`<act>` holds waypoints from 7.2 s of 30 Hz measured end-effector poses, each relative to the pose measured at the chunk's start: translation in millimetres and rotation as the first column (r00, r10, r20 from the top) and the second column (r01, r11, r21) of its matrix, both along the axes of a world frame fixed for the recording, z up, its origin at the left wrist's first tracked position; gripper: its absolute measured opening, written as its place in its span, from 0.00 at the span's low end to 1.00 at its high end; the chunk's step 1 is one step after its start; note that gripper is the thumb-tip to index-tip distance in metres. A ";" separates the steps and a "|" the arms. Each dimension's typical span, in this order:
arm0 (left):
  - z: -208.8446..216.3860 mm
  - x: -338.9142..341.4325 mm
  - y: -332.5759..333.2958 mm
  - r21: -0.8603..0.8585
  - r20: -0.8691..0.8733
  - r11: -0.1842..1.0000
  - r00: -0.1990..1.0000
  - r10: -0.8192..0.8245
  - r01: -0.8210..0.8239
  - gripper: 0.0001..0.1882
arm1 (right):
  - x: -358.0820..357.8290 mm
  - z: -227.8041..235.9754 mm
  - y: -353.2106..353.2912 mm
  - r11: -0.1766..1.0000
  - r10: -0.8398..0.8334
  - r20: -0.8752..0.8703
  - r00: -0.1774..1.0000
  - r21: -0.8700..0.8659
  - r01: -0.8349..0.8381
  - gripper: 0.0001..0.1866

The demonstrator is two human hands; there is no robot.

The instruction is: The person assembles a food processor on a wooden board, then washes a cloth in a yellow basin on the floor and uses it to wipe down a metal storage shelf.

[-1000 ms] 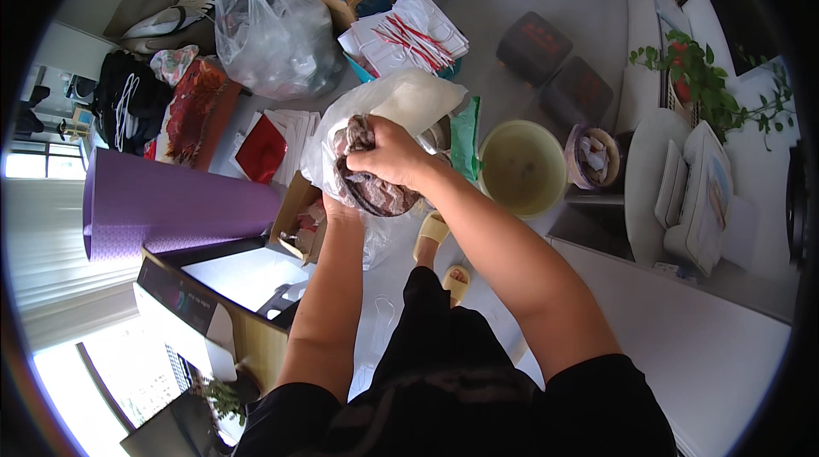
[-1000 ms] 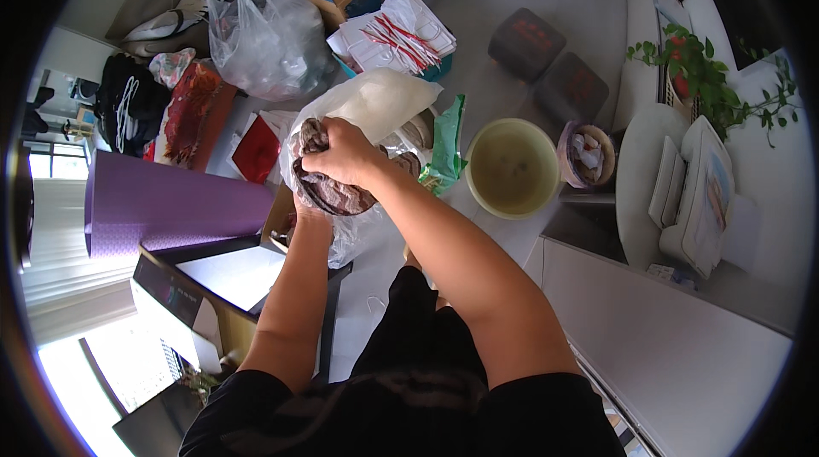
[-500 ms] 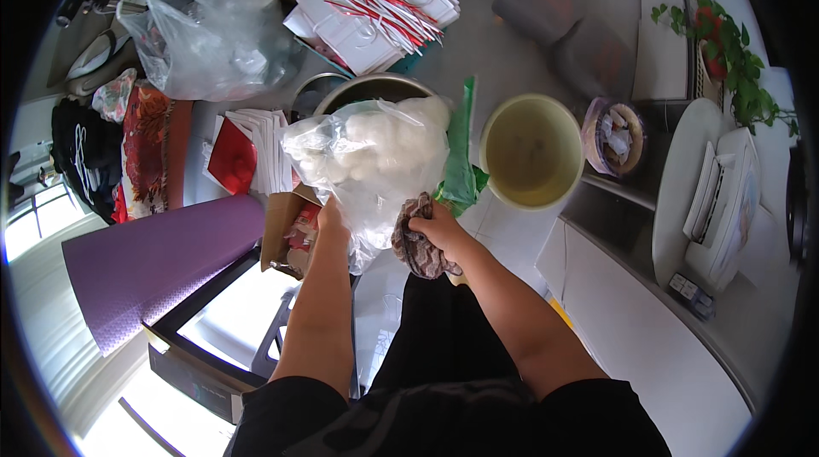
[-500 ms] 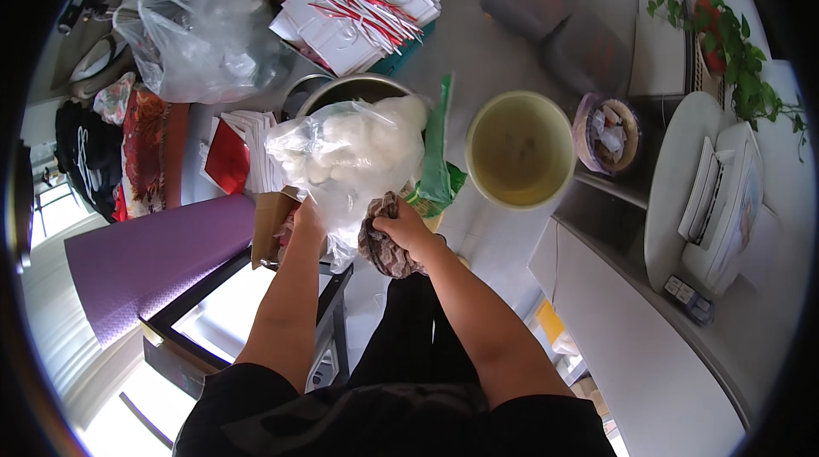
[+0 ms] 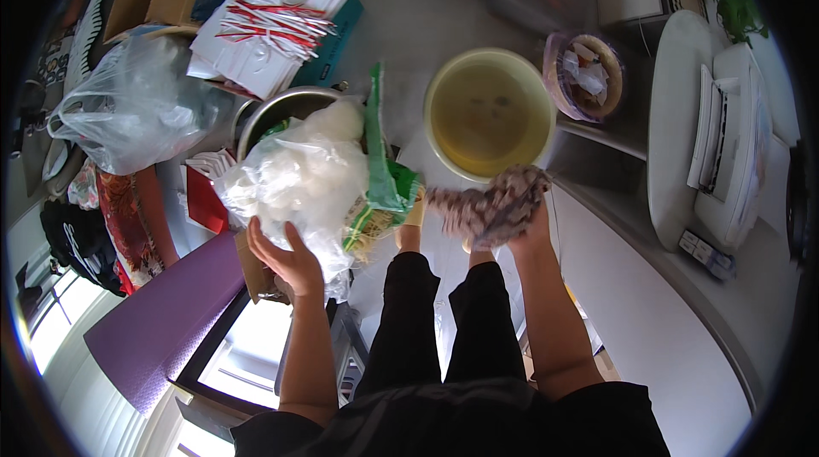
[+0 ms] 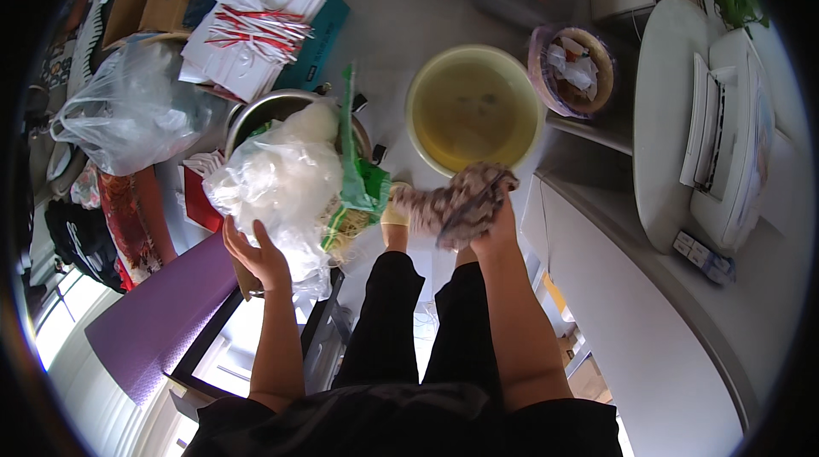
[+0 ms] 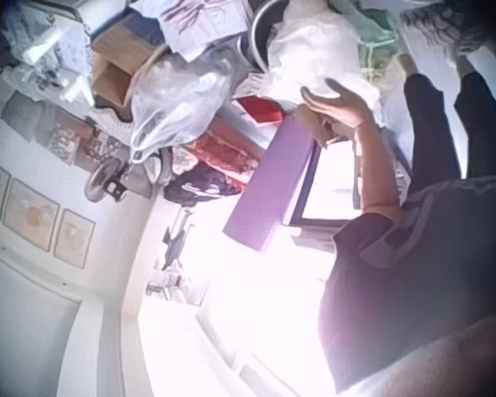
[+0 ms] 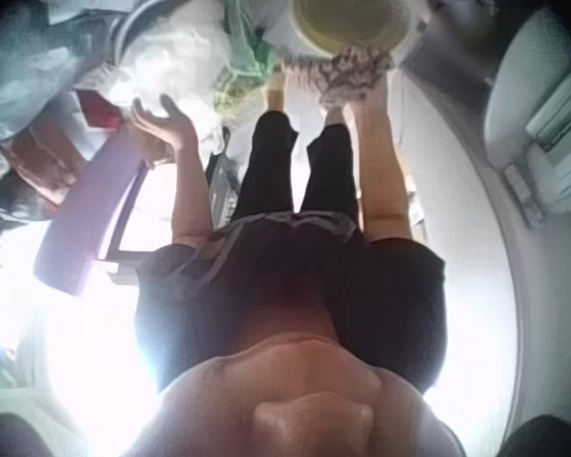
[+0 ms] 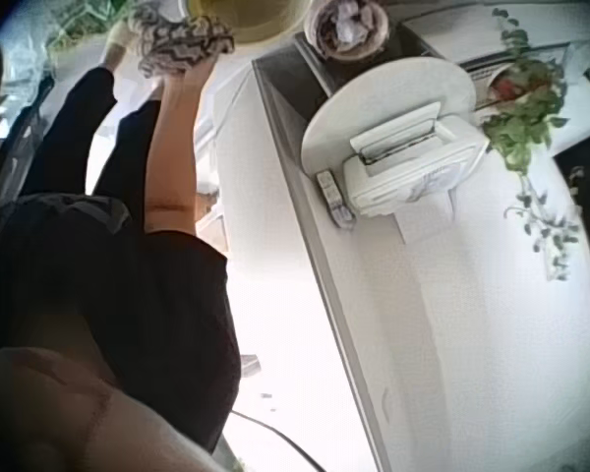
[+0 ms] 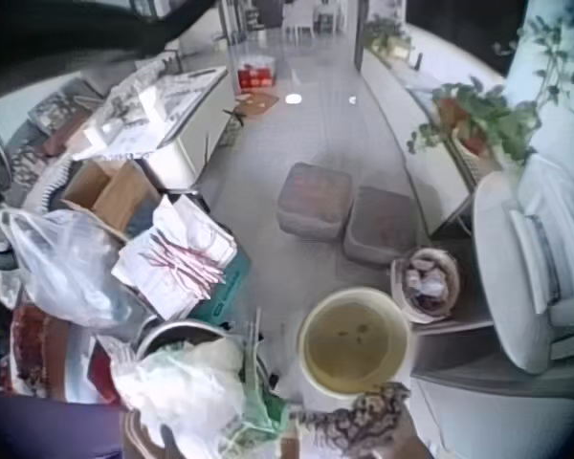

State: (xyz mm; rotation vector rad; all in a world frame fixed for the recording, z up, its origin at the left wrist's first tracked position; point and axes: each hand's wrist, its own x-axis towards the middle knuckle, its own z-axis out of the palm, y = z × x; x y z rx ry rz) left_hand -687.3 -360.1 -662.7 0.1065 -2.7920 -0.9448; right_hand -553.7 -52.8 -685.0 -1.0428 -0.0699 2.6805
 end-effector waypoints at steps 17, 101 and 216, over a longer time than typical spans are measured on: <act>-258.7 41.2 254.2 0.633 0.707 0.725 0.585 -0.398 -0.271 0.12 | 10.3 -203.0 135.3 0.787 -0.072 0.678 0.732 0.489 -0.376 0.19; -297.1 68.5 314.6 0.423 0.664 0.800 0.455 -0.594 0.426 0.05 | 8.7 -331.7 120.6 -0.315 -0.058 0.991 0.121 0.097 -0.944 0.23; -84.5 35.9 354.9 0.333 0.774 0.576 0.133 -0.619 0.746 0.22 | -77.0 -127.2 162.9 -0.017 0.104 0.970 0.218 0.221 -0.975 0.09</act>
